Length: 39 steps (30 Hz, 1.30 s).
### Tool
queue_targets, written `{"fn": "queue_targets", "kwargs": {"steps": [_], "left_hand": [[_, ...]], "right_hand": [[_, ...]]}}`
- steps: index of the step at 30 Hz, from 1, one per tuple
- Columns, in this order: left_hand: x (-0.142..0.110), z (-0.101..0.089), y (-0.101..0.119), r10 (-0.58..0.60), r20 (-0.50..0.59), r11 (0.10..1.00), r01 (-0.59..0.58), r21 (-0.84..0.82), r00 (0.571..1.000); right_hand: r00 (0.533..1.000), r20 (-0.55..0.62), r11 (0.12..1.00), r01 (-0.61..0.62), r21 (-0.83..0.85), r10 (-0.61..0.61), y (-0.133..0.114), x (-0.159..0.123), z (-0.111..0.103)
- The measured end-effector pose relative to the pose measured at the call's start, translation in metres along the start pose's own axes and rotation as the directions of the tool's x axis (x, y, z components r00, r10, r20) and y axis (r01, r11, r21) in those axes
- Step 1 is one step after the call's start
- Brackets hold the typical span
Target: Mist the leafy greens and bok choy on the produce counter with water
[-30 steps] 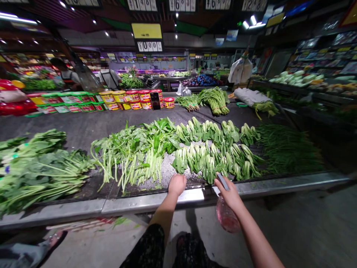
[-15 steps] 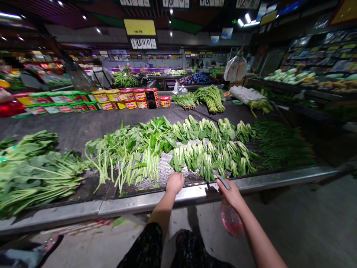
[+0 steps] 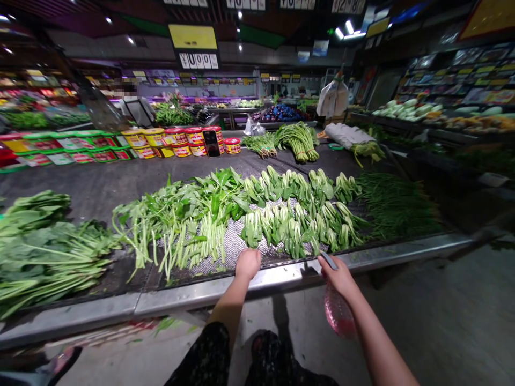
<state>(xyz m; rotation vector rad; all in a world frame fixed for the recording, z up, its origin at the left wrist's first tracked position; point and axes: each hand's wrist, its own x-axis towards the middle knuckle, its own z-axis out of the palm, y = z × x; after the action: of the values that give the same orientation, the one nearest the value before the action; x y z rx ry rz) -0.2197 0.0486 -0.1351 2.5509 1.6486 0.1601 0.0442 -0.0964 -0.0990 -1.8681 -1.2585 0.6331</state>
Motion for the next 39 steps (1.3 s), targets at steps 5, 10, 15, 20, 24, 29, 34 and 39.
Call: {"fn": "queue_targets", "kwargs": {"steps": [5, 10, 15, 20, 24, 29, 34, 39], "left_hand": [[0.0, 0.0, 0.0, 0.007, -0.001, 1.0, -0.007, 0.012, 1.0], [-0.001, -0.002, 0.001, 0.017, -0.002, 0.999, -0.017, 0.03, 1.0], [-0.002, -0.006, 0.006, 0.004, -0.018, 0.998, -0.003, 0.057, 1.0], [-0.001, -0.01, 0.021, 0.043, -0.064, 0.997, -0.039, 0.067, 0.997], [0.006, -0.008, 0.038, 0.134, -0.075, 0.99, -0.13, 0.057, 0.988], [0.017, 0.0, 0.057, 0.21, -0.079, 0.977, -0.207, 0.047, 0.975], [0.032, 0.003, 0.068, 0.245, -0.072, 0.969, -0.244, 0.033, 0.967], [0.046, 0.006, 0.073, 0.262, -0.053, 0.965, -0.261, 0.017, 0.964]], "right_hand": [[0.999, -0.028, 0.999, -0.024, 0.028, 0.025, 0.002, -0.001, -0.002], [0.995, -0.082, 0.998, -0.052, 0.031, 0.055, 0.004, 0.002, -0.016], [0.991, -0.111, 0.994, -0.07, 0.084, 0.079, 0.01, 0.006, -0.032], [0.988, -0.137, 0.995, -0.059, 0.077, 0.069, 0.005, 0.009, -0.04], [0.992, -0.111, 0.996, -0.052, 0.069, 0.059, -0.002, 0.008, -0.037], [0.995, -0.069, 0.994, -0.068, 0.084, 0.074, -0.005, 0.004, -0.032], [0.992, -0.09, 0.994, -0.084, 0.076, 0.091, -0.002, 0.006, -0.034], [0.984, -0.157, 0.989, -0.069, 0.134, 0.089, -0.011, 0.016, -0.046]]}}
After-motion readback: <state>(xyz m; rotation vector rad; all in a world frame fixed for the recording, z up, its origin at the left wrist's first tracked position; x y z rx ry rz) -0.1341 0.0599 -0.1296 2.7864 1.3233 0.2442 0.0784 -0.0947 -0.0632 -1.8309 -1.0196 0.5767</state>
